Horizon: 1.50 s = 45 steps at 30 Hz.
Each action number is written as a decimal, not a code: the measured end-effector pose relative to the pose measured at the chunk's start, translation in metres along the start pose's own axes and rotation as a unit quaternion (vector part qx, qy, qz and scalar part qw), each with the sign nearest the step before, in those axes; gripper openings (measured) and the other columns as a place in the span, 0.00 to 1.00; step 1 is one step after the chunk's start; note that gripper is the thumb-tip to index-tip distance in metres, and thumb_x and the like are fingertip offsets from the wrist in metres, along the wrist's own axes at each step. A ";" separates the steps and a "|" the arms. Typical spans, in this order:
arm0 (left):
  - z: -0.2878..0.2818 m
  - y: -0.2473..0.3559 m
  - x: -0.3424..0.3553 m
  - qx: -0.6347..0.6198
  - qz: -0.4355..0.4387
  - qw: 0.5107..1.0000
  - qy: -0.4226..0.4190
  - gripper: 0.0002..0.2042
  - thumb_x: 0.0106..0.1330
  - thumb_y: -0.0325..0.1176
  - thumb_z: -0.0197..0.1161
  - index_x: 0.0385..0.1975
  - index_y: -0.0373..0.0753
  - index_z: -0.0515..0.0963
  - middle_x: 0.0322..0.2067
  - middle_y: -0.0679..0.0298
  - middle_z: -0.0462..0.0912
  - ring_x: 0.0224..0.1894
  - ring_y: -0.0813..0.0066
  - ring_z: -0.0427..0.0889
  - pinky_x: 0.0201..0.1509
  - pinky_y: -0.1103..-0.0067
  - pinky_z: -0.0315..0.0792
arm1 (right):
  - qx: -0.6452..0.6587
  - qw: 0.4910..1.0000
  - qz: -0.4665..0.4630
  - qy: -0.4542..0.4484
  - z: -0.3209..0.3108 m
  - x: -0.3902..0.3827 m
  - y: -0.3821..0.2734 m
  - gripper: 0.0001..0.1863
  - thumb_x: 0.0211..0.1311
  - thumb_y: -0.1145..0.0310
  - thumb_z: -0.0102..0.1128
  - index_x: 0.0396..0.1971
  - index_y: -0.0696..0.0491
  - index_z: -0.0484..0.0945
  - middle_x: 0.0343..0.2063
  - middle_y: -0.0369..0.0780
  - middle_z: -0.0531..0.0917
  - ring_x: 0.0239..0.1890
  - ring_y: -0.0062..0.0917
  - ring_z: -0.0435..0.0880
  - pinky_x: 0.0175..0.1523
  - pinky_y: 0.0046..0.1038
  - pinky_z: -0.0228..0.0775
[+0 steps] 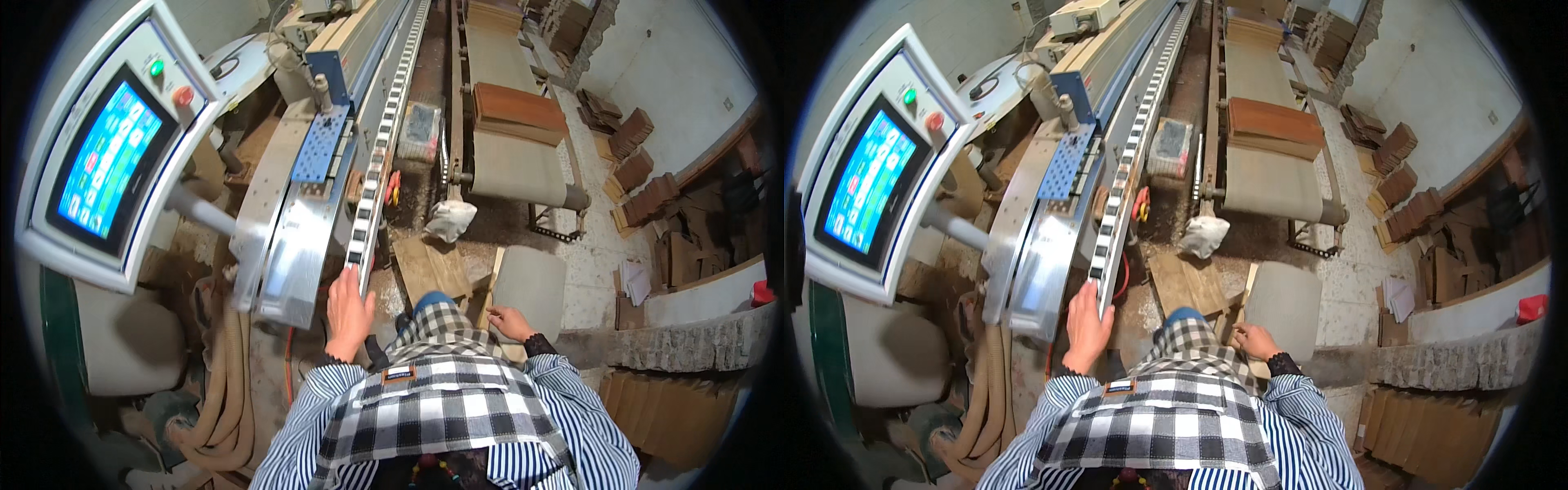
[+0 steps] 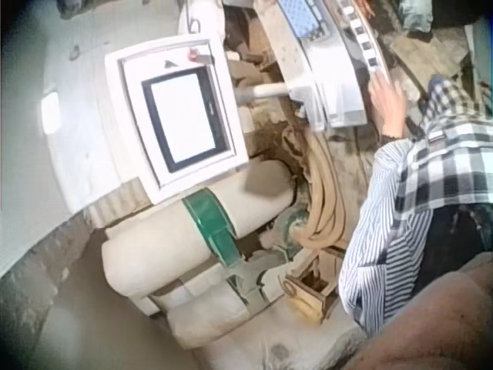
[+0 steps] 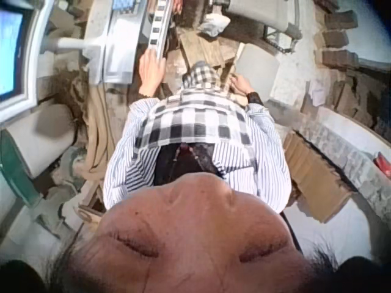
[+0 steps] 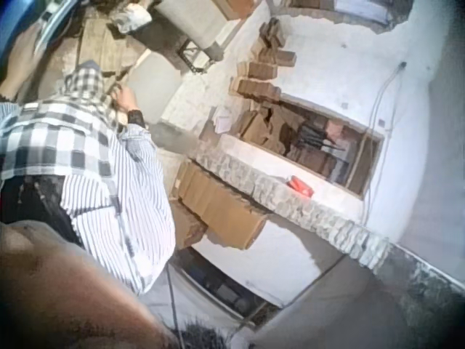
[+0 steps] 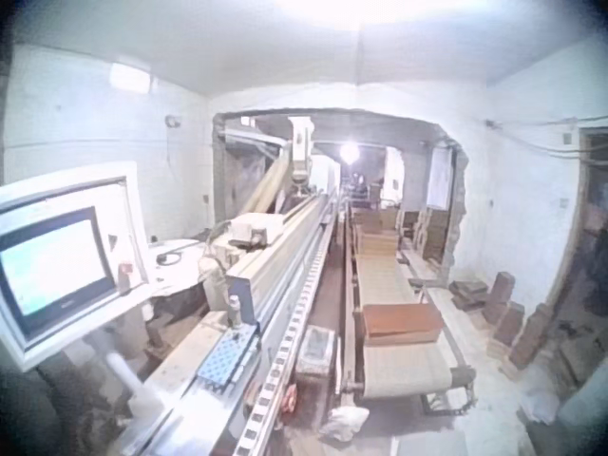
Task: The person places rectangular wooden panels onto a conveyor belt of a woodworking machine. They guide the panels through the machine and retrieve them as they exit, repeating this process for multiple panels.
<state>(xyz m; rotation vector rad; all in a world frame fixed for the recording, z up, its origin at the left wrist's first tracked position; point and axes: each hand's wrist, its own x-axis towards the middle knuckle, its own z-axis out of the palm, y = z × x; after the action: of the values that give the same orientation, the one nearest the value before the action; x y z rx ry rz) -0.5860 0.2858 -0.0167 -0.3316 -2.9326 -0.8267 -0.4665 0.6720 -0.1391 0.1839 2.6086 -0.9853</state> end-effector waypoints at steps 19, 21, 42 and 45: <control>0.066 0.010 0.031 0.089 -0.220 0.961 0.143 0.26 0.61 0.38 0.59 0.58 0.32 0.71 0.43 0.51 0.79 0.38 0.50 0.75 0.45 0.60 0.66 | 0.247 0.936 0.212 0.133 -0.298 0.335 0.128 0.17 0.69 0.60 0.53 0.48 0.57 0.76 0.42 0.42 0.84 0.35 0.26 0.84 0.35 0.23 0.71; 0.075 0.016 0.038 0.137 -0.190 0.949 0.211 0.21 0.63 0.37 0.58 0.54 0.33 0.74 0.41 0.52 0.80 0.38 0.50 0.76 0.44 0.62 0.67 | 0.255 0.930 0.151 0.218 -0.339 0.372 0.178 0.13 0.68 0.59 0.53 0.42 0.52 0.77 0.37 0.37 0.84 0.34 0.23 0.83 0.36 0.25 0.71; 0.377 0.223 0.501 -0.551 -0.267 0.778 -0.142 0.37 0.68 0.57 0.53 0.71 0.47 0.49 0.70 0.59 0.51 0.70 0.56 0.53 0.70 0.60 0.52 | 0.639 0.766 -0.008 0.071 -0.484 0.514 0.333 0.34 0.65 0.41 0.51 0.62 0.50 0.67 0.61 0.37 0.71 0.60 0.31 0.71 0.60 0.37 0.65; 0.409 0.234 0.547 -0.562 -0.269 0.773 -0.119 0.43 0.64 0.67 0.48 0.72 0.47 0.46 0.73 0.58 0.43 0.74 0.55 0.42 0.72 0.54 0.38 | 0.668 0.741 -0.052 0.054 -0.480 0.523 0.337 0.32 0.66 0.44 0.53 0.63 0.50 0.66 0.60 0.35 0.73 0.60 0.30 0.71 0.62 0.35 0.64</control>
<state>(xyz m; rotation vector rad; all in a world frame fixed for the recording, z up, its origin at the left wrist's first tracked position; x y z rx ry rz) -1.0712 0.7961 -0.1749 0.4416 -2.2793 -2.7253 -1.0040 1.2422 -0.2005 0.4181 1.4345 -2.7239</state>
